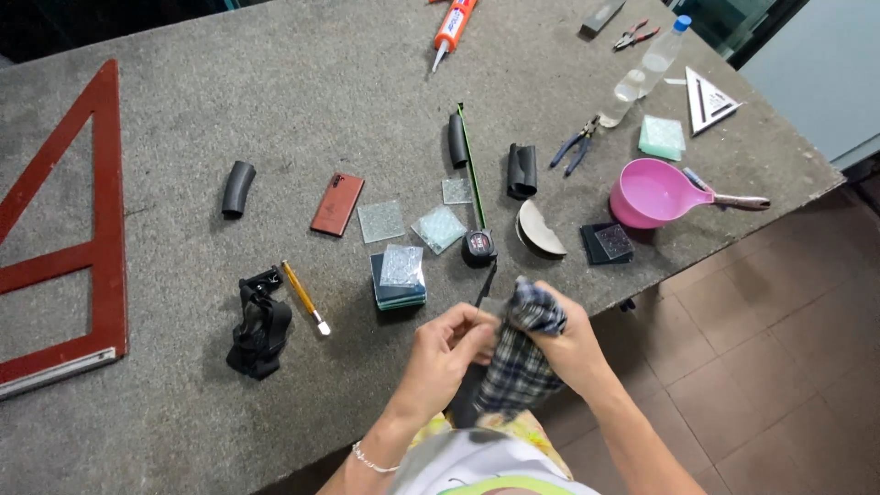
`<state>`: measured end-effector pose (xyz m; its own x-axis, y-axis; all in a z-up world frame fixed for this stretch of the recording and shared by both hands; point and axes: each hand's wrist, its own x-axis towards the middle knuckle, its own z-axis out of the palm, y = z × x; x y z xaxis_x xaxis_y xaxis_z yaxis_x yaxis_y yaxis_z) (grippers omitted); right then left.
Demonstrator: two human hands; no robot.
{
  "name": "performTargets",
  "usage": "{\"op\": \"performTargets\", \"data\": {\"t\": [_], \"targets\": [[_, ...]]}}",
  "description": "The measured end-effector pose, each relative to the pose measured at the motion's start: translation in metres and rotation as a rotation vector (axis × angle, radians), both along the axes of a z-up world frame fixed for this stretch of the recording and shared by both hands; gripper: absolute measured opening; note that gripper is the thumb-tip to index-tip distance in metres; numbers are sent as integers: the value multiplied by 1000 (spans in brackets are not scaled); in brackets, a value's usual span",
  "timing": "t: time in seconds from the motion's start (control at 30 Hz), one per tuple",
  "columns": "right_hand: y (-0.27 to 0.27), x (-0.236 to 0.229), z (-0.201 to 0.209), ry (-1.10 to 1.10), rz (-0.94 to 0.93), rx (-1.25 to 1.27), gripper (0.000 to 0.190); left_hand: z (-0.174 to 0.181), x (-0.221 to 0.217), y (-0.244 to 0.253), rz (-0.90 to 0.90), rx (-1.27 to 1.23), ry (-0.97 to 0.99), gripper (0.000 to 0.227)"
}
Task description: The person is cleaning small glass squares using a checkered cloth on a workbench filled with various tools.
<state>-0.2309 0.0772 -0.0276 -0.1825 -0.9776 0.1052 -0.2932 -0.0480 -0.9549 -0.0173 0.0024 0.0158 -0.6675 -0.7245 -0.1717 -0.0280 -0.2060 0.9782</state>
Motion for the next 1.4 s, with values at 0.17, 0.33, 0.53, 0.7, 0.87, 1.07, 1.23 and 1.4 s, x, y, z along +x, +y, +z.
{"op": "performTargets", "data": {"t": [0.17, 0.33, 0.53, 0.7, 0.87, 1.07, 1.23, 1.4], "targets": [[-1, 34, -3, -401, -595, 54, 11, -10, -6, 7, 290, 74, 176, 18], [6, 40, -2, -290, -430, 74, 20, -28, -3, 6, 265, 70, 227, 16], [9, 30, 6, -107, -208, 2, 24, -31, 1, 1, 129, -82, 139, 10], [16, 16, -15, -158, -336, 29, 22, -22, 3, 6, 123, -107, 167, 7], [3, 18, 31, -312, -643, 9, 20, -24, 3, -8, 259, 152, 367, 18], [-5, 39, 15, -168, -275, -27, 26, -35, -13, 1, 307, 8, 224, 12], [-8, 36, -4, -339, -452, -13, 18, -36, -12, -2, 268, 35, 225, 13], [-25, 44, 37, -508, -659, -43, 18, -25, -15, -5, 316, 168, 271, 17]]}}
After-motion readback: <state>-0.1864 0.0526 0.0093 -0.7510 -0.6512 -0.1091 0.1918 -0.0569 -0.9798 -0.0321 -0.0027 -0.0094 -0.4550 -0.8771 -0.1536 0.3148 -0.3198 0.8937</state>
